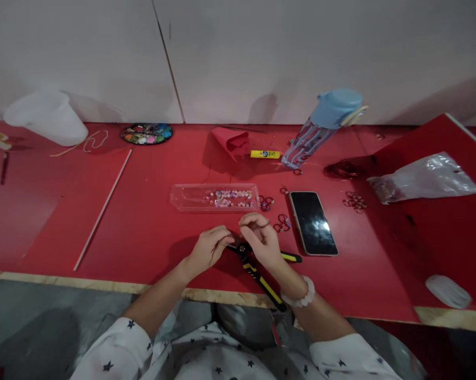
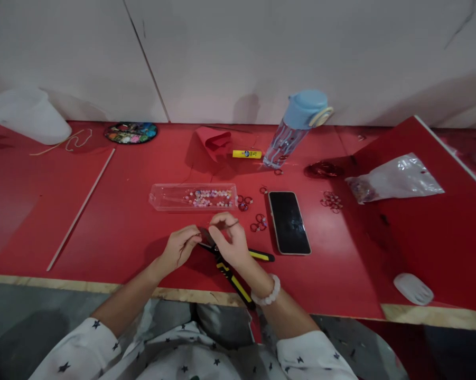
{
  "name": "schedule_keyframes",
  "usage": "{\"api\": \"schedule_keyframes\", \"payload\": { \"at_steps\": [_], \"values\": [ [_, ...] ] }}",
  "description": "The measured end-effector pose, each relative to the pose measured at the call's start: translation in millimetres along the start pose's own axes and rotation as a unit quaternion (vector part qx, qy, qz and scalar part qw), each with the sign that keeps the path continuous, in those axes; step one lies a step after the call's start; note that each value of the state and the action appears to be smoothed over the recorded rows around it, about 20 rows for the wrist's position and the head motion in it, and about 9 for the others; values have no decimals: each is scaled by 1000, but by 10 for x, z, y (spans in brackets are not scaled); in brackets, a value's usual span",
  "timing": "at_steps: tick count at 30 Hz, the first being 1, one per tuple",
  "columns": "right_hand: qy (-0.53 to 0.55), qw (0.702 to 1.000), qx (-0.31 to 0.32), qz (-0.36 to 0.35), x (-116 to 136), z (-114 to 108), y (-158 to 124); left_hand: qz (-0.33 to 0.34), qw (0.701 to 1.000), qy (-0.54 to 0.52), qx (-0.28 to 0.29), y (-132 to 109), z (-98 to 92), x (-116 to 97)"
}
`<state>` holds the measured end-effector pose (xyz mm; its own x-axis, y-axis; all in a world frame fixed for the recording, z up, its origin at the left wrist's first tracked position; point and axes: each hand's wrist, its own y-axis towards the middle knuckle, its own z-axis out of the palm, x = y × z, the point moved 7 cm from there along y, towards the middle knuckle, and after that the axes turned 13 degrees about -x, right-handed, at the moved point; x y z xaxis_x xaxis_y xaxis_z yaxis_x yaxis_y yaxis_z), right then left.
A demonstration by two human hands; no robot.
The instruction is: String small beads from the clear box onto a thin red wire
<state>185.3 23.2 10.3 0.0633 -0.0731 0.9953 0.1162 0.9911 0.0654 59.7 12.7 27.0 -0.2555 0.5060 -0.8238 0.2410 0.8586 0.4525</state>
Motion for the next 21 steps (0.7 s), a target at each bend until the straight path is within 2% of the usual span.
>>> {"api": "schedule_keyframes", "payload": {
  "at_steps": [1, 3, 5, 9, 16, 21],
  "values": [
    [-37, 996, -23, -82, 117, -39, -8, 0, 1000, 2, -7, 4, -13, -1],
    [-116, 967, -22, -226, 310, -29, -62, 1, 1000, 6, -17, 6, -32, -3],
    [-170, 941, 11, -291, 377, 31, -103, 3, 1000, 9, -29, 4, -47, -3],
    [-191, 934, 36, -301, 366, 82, -118, 6, 999, 18, -44, -8, -58, -10],
    [-145, 959, 11, -241, 322, 62, -93, 30, 997, 48, -55, 1, -59, -46],
    [-159, 959, -14, -236, 321, 40, -80, 59, 994, 76, -60, -5, -49, -74]
  ]
}}
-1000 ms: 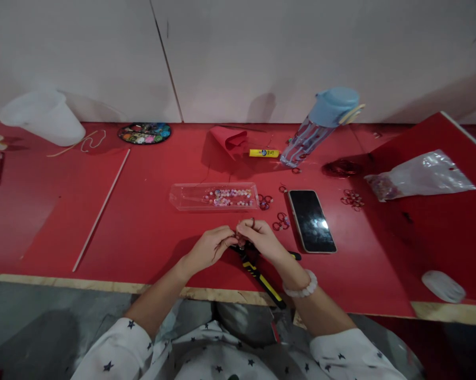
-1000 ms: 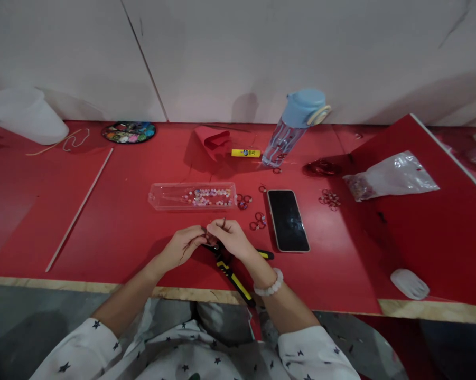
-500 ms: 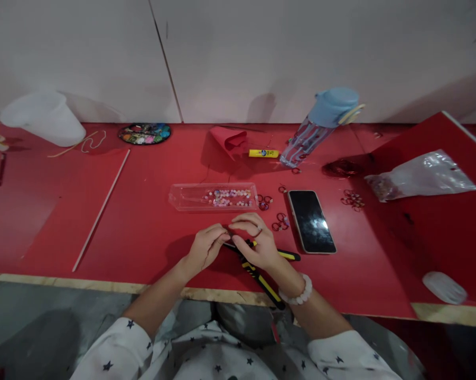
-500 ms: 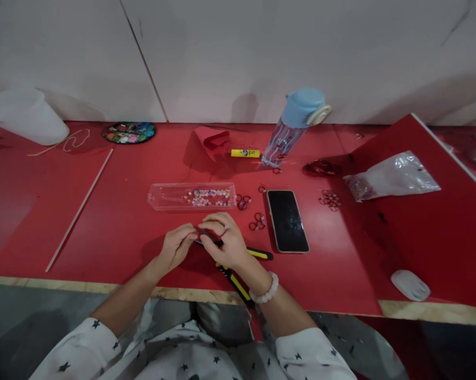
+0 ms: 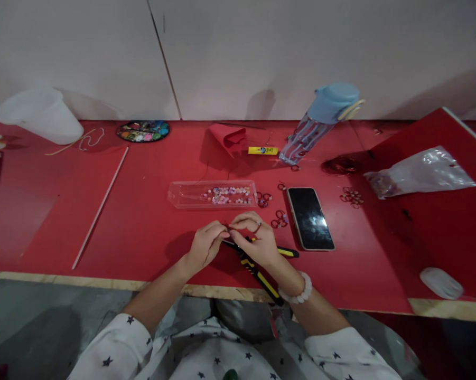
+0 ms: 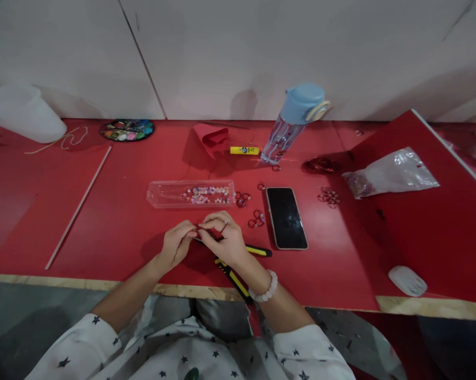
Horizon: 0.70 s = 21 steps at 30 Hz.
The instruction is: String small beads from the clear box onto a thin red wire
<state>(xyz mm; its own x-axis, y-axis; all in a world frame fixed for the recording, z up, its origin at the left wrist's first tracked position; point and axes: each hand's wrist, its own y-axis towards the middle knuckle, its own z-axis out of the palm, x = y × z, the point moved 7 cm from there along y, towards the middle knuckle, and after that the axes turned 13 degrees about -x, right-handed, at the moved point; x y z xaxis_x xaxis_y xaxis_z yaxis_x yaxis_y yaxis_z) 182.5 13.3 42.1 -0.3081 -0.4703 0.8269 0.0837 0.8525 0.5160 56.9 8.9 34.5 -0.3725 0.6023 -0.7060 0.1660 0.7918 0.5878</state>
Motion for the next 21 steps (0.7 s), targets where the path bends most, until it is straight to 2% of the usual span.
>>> {"api": "schedule_keyframes", "payload": {
  "at_steps": [4, 7, 8, 10, 12, 13, 16, 18, 19, 21],
  "values": [
    [-9, 999, -5, 53, -52, 15, -36, 23, 999, 45, -19, -3, -10, 13],
    [50, 984, 14, 170, -201, 66, -94, 27, 996, 80, -26, 2, -7, 39],
    [96, 969, 24, 227, -273, 100, -128, 25, 996, 87, -25, 5, -2, 44],
    [197, 918, 38, 342, -414, 183, -217, 21, 995, 93, -20, 11, 12, 48],
    [265, 867, 43, 420, -511, 257, -295, 14, 996, 87, -12, 18, 26, 47],
    [280, 852, 46, 440, -539, 283, -319, 10, 997, 81, -9, 21, 32, 46],
    [303, 834, 77, 454, -538, 335, -335, 1, 999, 47, -2, 27, 41, 44],
    [308, 836, 91, 444, -504, 321, -303, -12, 1000, 17, 1, 25, 43, 53],
    [293, 853, 92, 422, -481, 289, -262, -21, 1000, 4, 2, 22, 46, 62],
    [222, 912, 85, 334, -414, 188, -146, -39, 999, -17, 5, 13, 55, 82]
  ]
}}
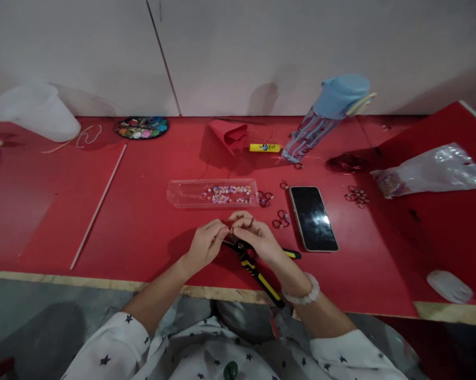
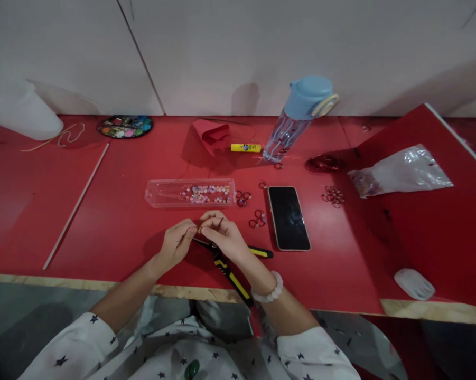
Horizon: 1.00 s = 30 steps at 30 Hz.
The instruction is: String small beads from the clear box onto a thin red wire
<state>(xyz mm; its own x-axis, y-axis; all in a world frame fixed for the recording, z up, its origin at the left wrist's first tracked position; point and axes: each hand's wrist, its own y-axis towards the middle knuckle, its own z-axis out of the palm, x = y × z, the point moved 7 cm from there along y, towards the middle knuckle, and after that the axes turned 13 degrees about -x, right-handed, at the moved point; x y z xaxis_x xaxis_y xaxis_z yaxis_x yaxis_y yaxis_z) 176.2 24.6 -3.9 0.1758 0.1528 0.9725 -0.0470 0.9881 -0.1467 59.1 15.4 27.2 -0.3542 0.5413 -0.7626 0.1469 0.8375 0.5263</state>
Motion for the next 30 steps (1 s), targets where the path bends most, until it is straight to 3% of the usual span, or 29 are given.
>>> {"api": "schedule_keyframes", "payload": {
  "at_steps": [3, 5, 13, 17, 20, 26, 28, 30],
  "values": [
    [-153, 974, -10, -169, 237, -27, -17, -25, 999, -18, 11, -12, 24, 31],
    [-216, 946, -6, -242, 317, -17, -40, -48, 998, -27, 16, -13, 32, 60],
    [-390, 811, -7, -436, 409, 61, -138, -163, 984, -63, 40, -26, 49, 193],
    [-434, 765, 6, -475, 395, 128, -179, -217, 969, -96, 64, -55, 89, 271],
    [-421, 789, 19, -448, 356, 147, -152, -246, 960, -113, 76, -50, 117, 311],
    [-195, 943, 31, -269, 188, 110, -41, -283, 946, -138, 79, -24, 153, 300],
    [-156, 962, 33, -219, 127, 107, -22, -290, 943, -145, 76, -29, 150, 295],
    [-159, 963, 33, -214, 128, 98, -18, -296, 941, -148, 67, -36, 130, 310]
  ]
}}
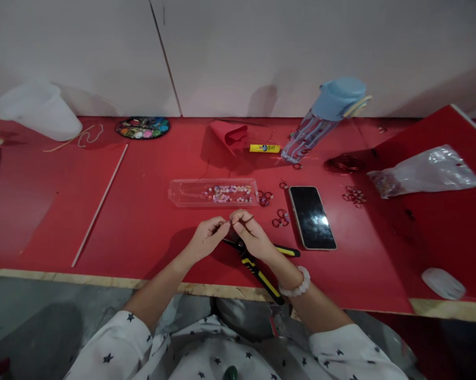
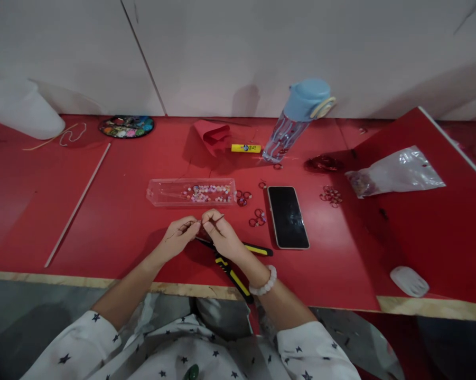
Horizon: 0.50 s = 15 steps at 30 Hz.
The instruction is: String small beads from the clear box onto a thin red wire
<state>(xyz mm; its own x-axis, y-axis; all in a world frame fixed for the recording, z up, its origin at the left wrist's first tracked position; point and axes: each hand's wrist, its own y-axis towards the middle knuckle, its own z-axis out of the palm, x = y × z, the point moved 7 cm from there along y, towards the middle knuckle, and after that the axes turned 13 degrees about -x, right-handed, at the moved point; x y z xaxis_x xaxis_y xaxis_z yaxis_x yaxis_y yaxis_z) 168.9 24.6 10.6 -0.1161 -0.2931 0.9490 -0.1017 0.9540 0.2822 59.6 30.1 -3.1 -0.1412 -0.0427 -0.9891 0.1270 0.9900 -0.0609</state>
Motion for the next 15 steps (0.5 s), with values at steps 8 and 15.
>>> {"api": "schedule_keyframes", "payload": {
  "at_steps": [8, 15],
  "values": [
    [-83, 991, 57, -92, 132, -44, 27, -9, 1000, -17, 19, 9, -42, 26],
    [6, 998, 62, 23, 42, 7, -6, -18, 999, -36, 6, 15, -44, 63]
  ]
}}
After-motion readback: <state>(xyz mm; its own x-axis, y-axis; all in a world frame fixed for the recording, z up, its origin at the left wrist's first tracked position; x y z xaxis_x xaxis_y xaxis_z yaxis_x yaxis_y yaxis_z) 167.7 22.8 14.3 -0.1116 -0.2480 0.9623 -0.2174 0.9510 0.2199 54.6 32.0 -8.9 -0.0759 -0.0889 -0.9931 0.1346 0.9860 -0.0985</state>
